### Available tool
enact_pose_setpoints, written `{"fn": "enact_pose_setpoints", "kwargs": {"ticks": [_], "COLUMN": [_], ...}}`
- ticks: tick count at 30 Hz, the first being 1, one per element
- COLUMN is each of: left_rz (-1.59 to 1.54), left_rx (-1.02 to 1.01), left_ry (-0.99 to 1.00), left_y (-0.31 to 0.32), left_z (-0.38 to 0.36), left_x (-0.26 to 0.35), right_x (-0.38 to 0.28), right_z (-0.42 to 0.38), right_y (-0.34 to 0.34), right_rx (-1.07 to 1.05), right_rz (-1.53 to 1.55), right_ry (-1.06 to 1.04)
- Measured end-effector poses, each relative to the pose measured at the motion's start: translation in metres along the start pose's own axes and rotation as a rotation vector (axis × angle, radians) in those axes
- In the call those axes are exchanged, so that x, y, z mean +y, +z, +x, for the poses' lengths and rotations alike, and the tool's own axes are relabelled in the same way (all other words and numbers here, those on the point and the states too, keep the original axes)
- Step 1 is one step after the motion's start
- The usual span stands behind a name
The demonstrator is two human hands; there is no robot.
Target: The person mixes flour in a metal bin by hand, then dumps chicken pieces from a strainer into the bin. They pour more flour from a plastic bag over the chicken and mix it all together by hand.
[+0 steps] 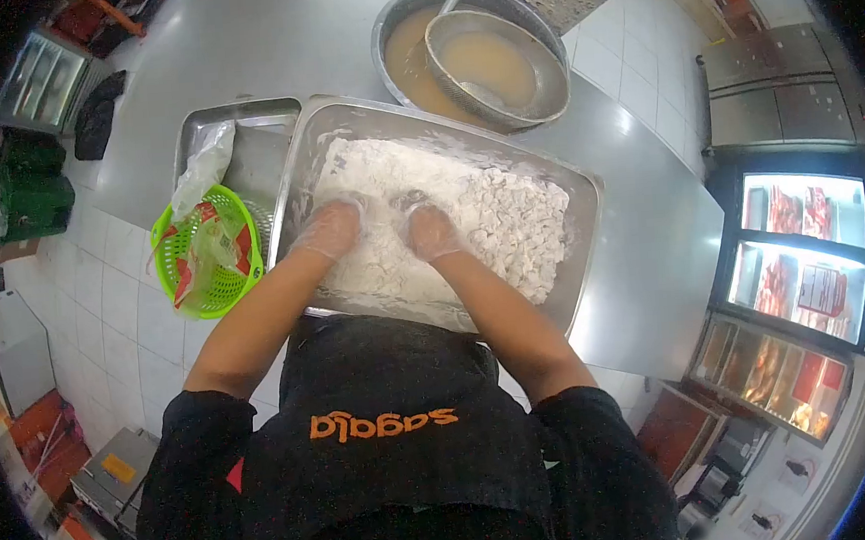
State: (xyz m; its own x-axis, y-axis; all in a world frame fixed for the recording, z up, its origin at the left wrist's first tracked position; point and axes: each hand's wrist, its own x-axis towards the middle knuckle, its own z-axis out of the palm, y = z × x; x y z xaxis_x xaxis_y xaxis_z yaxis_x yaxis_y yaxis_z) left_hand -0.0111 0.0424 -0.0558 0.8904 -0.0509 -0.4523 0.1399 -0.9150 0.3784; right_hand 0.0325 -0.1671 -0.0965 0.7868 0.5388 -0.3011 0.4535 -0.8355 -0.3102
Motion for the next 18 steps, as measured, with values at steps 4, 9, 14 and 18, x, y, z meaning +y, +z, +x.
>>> {"fn": "enact_pose_setpoints", "kwargs": {"ticks": [4,9,14,18], "left_rz": [-0.180,-0.739,-1.131,-1.063], "left_rx": [-0.027,0.001,-0.301,-0.430], "left_ry": [-0.073,0.152,0.172,0.067], "left_y": [-0.003,-0.042,-0.034,-0.062], "left_z": [0.002,-0.027,-0.020,-0.034], "left_x": [-0.009,0.014,0.006,0.019], "right_x": [-0.010,-0.007,-0.012,-0.026], "right_z": [0.006,0.006,-0.005,-0.011], "right_y": [-0.038,-0.070,-0.074,-0.068], "right_rx": [0.074,-0.098,-0.212,-0.111], "right_rz": [0.227,0.653,1.293,1.138], "right_ry": [-0.091,0.056,0.094,0.027]}}
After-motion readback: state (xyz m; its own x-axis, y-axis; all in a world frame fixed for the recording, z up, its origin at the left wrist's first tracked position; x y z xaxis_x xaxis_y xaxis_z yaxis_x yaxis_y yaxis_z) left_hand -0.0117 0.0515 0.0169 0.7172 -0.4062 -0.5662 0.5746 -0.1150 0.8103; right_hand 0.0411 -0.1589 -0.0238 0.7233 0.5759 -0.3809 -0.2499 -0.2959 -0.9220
